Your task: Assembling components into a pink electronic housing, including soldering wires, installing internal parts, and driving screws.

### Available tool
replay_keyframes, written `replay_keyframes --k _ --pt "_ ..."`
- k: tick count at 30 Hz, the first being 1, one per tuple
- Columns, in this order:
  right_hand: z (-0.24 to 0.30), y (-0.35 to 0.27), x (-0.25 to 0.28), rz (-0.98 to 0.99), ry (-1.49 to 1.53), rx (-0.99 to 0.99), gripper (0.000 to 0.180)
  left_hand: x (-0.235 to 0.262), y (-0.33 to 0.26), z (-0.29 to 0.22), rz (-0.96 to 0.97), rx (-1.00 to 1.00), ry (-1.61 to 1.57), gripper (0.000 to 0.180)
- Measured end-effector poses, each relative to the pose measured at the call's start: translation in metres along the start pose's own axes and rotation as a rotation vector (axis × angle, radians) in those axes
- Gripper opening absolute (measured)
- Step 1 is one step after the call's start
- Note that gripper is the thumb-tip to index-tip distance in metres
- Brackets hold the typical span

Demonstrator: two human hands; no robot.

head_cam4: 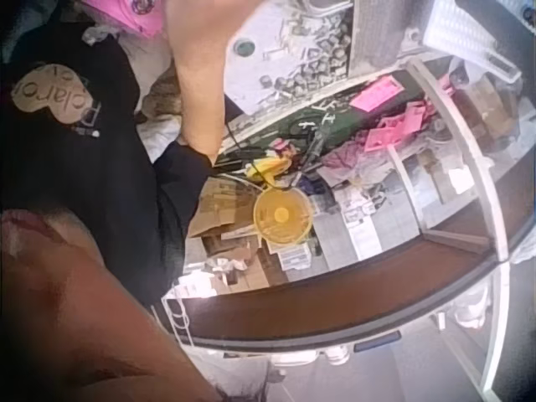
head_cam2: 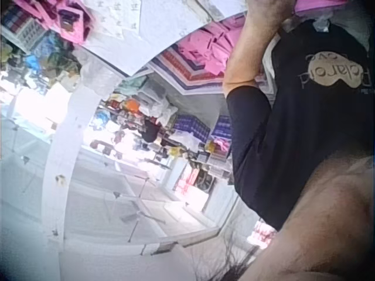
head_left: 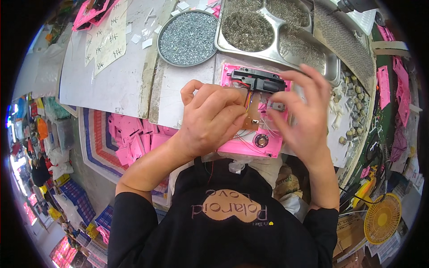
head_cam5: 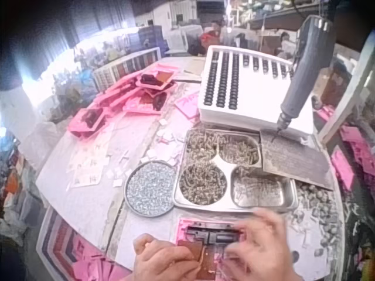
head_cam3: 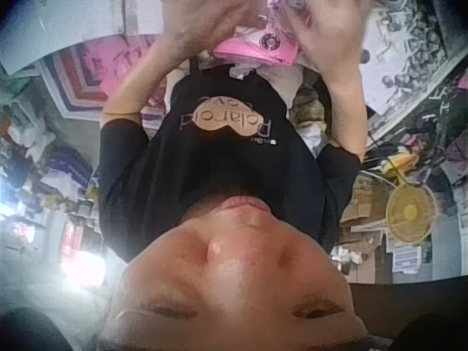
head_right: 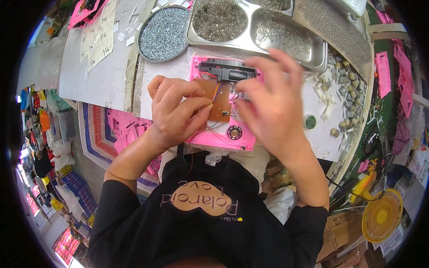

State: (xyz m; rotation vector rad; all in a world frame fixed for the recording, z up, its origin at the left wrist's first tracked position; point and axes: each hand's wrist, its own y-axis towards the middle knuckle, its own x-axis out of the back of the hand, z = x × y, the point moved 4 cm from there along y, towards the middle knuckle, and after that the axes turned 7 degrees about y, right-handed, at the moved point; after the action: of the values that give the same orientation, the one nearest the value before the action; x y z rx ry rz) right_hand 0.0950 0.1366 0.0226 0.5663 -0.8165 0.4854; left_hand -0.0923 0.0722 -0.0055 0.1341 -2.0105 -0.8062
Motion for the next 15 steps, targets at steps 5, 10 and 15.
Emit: replay_keyframes --k 5,10,15 --pt "0.011 0.019 -0.023 -0.003 0.04 0.273 0.024 0.0 0.003 0.002 0.005 -0.007 0.012 0.023" --pt "0.004 0.018 -0.027 -0.061 0.051 0.36 0.019 0.003 0.0 0.008 0.053 -0.012 0.023 0.021" --pt "0.002 0.015 -0.025 -0.111 0.072 0.325 0.021 0.012 0.004 0.014 0.086 0.019 0.095 0.024"
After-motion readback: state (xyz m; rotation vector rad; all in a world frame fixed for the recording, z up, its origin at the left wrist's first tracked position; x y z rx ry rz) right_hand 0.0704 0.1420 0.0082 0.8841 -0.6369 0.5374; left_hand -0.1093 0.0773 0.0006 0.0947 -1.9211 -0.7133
